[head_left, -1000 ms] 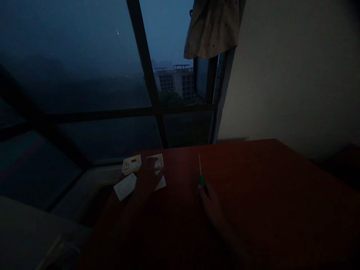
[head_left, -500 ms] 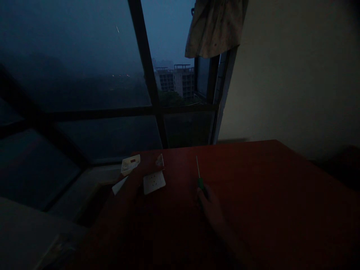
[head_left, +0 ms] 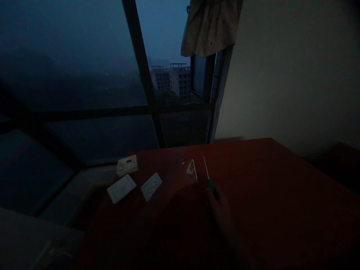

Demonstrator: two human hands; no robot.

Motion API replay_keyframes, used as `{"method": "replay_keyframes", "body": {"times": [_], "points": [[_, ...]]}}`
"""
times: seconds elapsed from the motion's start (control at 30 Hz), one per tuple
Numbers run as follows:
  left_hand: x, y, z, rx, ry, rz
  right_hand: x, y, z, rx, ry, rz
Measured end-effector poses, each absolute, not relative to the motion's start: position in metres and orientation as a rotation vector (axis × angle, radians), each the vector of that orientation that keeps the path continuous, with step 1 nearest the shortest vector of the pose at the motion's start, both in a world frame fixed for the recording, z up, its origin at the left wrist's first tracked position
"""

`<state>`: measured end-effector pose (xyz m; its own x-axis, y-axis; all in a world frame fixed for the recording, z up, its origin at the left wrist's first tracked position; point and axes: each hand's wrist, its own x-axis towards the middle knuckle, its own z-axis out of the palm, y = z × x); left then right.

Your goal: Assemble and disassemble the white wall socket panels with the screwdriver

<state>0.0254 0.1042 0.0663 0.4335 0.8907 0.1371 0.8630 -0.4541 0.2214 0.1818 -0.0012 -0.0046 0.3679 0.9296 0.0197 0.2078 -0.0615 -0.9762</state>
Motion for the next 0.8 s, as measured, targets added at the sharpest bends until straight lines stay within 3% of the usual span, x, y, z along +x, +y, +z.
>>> {"method": "replay_keyframes", "body": {"times": [0.57, 0.8], "points": [[0.080, 0.033, 0.033, 2.504, 1.392, 0.440, 0.227, -0.042, -0.009, -1.728, -1.201, 0.798], [0.023, 0.050, 0.048, 2.514, 1.406, 0.511, 0.227, -0.044, -0.003, -1.749, -1.176, 0.773]]}}
